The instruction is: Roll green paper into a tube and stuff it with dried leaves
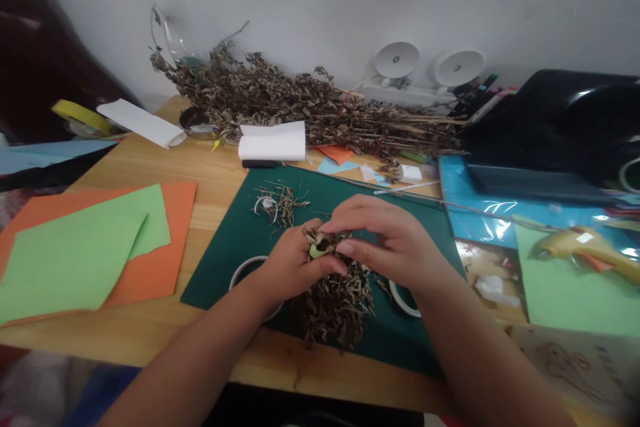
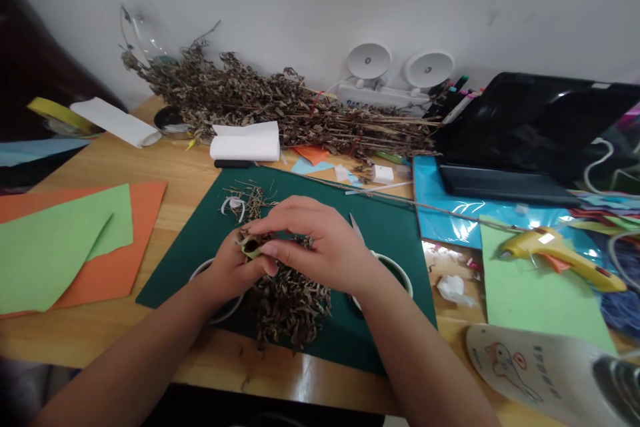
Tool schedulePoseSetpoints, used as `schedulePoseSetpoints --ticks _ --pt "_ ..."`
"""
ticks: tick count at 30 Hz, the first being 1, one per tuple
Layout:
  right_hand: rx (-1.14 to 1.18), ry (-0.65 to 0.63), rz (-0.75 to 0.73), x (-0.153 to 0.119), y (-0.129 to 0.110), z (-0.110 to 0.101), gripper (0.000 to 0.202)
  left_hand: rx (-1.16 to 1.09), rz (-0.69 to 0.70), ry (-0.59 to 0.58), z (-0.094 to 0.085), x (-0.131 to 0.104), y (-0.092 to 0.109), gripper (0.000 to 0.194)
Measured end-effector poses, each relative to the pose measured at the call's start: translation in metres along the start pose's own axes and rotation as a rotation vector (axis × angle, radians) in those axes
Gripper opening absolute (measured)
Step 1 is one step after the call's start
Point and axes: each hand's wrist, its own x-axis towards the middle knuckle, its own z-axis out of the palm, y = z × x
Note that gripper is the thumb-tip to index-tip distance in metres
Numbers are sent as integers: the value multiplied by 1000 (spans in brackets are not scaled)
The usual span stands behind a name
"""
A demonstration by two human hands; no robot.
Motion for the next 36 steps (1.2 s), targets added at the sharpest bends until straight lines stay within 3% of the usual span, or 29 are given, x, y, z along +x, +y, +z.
schedulePoseSetpoints --ticks 8,18,21,28,33,36 --pt "-112 31 -46 12 -4 3 1 -60 -10 -1 0 -1 -1 43" --pt "-167 47 -73 13 -5 8 7 -26 -25 -10 0 1 -1 50" --pt "-199 -12 -98 13 -6 2 9 -7 -33 -15 1 0 0 52" --pt "-342 -316 -89 12 -19 -16 20 56 -16 -3 2 -2 -4 51" --pt "-508 -375 1 15 -32 -15 20 72 -22 13 4 -4 -9 45" --pt "-432 -363 -71 20 -33 -21 20 58 -19 7 3 -4 -7 43"
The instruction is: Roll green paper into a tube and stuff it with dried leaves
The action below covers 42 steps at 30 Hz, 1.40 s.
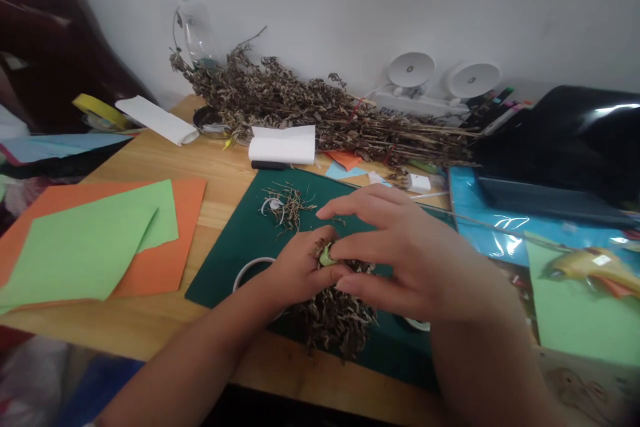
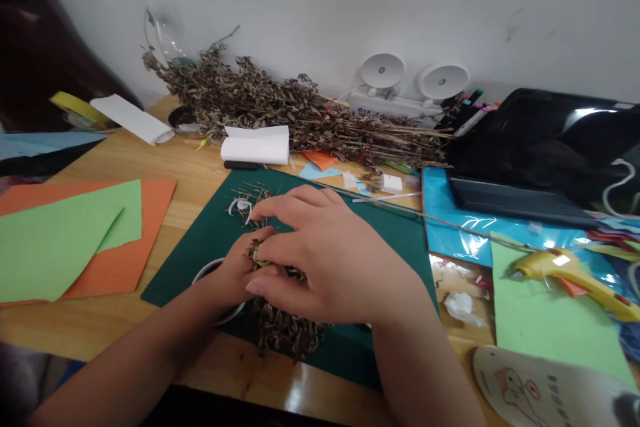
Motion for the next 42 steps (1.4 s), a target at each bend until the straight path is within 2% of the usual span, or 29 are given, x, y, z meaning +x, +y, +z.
schedulePoseSetpoints --ticks 3,5,8,11,15,19,24,32,38,42 --pt "130 120 -90 -1 7 -6 19 -31 -25 -12 -2 0 4 46" --pt "145 179 -50 -2 12 -6 20 -49 -63 -32 -3 1 6 48" --pt "141 83 29 -1 19 0 21 -69 -62 -29 -4 2 8 44" --pt "216 -44 27 0 26 7 29 -115 -32 -33 -5 2 7 39" --pt "260 68 -32 -2 31 9 14 -101 -59 -38 -4 2 5 46" --pt "219 172 -20 -1 31 9 2 -101 -99 -37 -3 2 5 49" --pt "199 206 -47 2 24 15 3 -93 -119 -67 -3 2 6 51" --pt "209 199 -164 0 13 8 11 -16 -22 -34 -4 1 4 52" --pt "138 260 -162 -2 17 9 14 -23 -66 -34 -4 2 9 48" --pt "120 236 -161 -2 21 9 18 -64 -90 -33 -4 2 10 48"
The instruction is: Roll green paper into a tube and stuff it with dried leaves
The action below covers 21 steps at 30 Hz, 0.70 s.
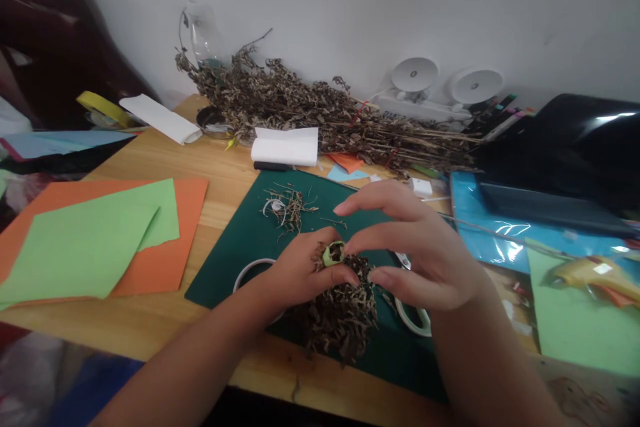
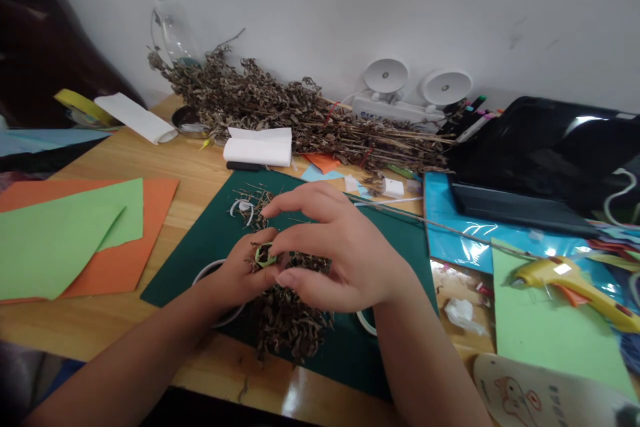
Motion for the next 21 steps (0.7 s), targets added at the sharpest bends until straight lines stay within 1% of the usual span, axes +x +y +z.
schedulePoseSetpoints --ticks 7,15,18,21 --pt "-26 -69 2 2 -2 3 17 63 46 18 1 0 -4 44" --pt "-127 -180 69 4 -9 6 21 69 -8 -16 1 -1 -5 41" --pt "-104 -155 42 4 -10 4 24 93 26 1 2 0 -6 42" --pt "-67 -54 9 4 -10 -1 23 91 65 21 2 0 -6 42"
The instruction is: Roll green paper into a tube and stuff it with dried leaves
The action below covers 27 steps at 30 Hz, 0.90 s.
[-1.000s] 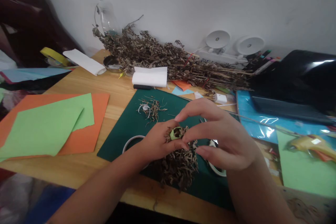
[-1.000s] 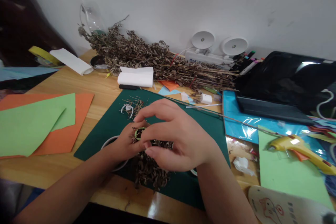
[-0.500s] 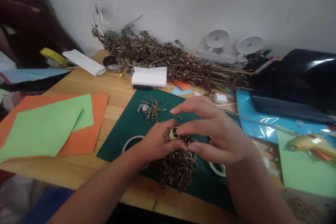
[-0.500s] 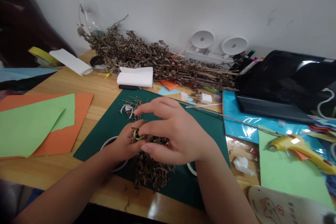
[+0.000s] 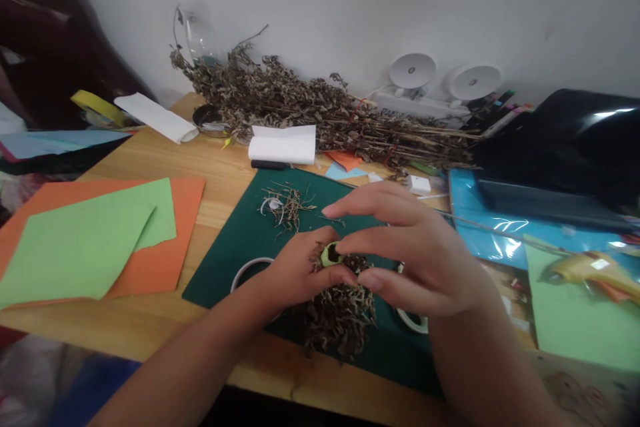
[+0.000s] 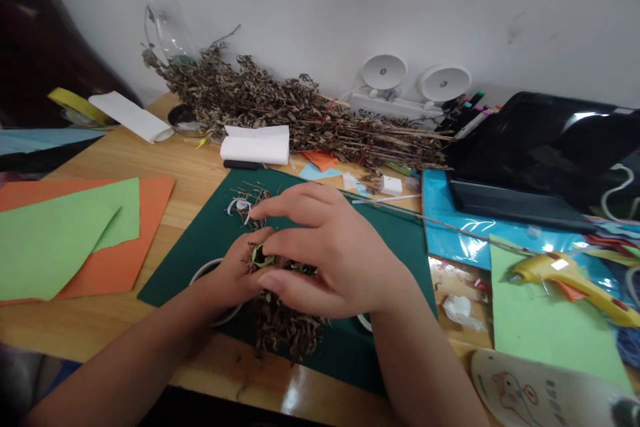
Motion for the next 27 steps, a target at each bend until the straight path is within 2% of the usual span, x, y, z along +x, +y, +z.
schedulePoseSetpoints --ticks 3,9,13,15,18,20,22,25,27 --pt "2 32 5 -1 1 -2 23 -27 6 6 -1 0 0 41" --pt "-77 -145 84 1 -2 6 27 -68 -33 27 1 0 -2 46" --pt "-133 -214 150 2 -7 9 29 -119 -40 12 3 -1 -5 47" --pt "-93 -176 117 1 -6 8 28 -96 -18 4 3 -1 -5 46" --pt "68 21 21 -1 0 4 24 -48 3 -23 2 -1 -1 43" --pt "125 105 49 0 2 2 23 -39 -4 -49 1 0 1 41" --pt "91 31 128 5 0 1 20 -22 3 -44 1 0 2 39" --pt "-85 -241 204 19 -14 2 17 31 11 14 4 -1 -2 31" --pt "-283 -363 230 29 -25 6 12 88 -2 36 6 -1 -6 24"
